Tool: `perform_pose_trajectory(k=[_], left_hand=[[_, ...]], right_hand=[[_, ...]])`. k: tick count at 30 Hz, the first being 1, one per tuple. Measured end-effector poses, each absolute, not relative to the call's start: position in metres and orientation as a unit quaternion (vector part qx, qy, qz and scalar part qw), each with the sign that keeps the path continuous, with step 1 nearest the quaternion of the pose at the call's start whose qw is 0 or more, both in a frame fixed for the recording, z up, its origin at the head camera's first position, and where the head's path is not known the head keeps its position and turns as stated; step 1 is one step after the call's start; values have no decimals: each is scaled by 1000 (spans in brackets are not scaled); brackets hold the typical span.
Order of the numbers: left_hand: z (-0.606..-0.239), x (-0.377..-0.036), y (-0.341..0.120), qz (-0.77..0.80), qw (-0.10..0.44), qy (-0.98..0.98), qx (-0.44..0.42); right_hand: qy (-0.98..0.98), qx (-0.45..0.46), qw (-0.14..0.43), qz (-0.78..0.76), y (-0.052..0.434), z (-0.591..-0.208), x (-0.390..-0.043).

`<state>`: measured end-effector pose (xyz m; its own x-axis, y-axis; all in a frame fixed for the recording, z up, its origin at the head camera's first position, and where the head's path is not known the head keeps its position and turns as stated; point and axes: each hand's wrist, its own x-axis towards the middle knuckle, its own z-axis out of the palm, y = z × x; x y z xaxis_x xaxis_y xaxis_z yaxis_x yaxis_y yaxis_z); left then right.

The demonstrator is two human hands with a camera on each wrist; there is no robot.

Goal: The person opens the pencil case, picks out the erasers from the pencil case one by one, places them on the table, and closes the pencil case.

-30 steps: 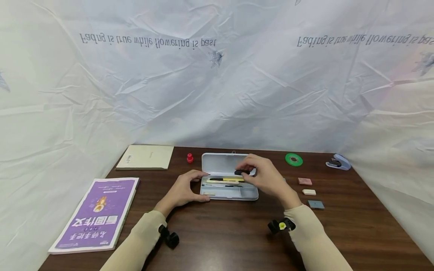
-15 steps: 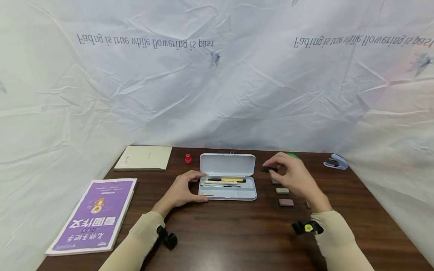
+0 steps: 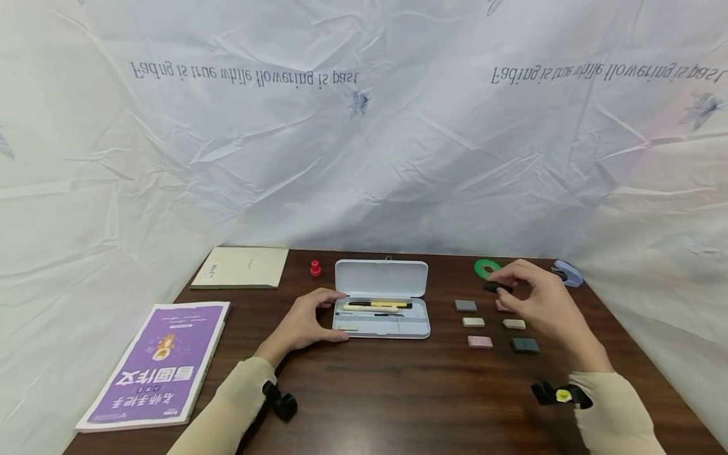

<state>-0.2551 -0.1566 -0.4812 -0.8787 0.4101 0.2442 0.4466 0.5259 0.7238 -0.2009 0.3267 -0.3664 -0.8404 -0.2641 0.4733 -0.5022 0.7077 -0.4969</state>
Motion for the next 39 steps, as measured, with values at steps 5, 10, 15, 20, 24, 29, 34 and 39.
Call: perform_pose_trajectory(k=[5,10,15,20,24,29,34,39], left_hand=[[-482,-255,-157,-418,26,-873,-250],[-483,-256,-157,-419,27,-873,-249],[-484,-256,-157,-419,28,-873,-249],[-484,-255,-157,-416,28,-874,-250],[-485,-255,-156,-415,29,-874,-250],[-485,-256,-157,-415,32,-874,-249],[-486,-256,-157,-417,32,-874,-247],[-485,-255,-156,-415,30,-875,-247]], right_hand=[[-909,216,211,288,346,-373,-194],[-916,215,205,271,361,-381,-184],[-918,216,209,261,372,-394,-172],[-919,219,206,254,381,-410,-161],[-920,220,198,257,386,-420,-152],[-921,218,181,267,390,-431,-144],[-922,213,170,274,390,-440,-141],[-925,211,162,270,390,-445,-140]])
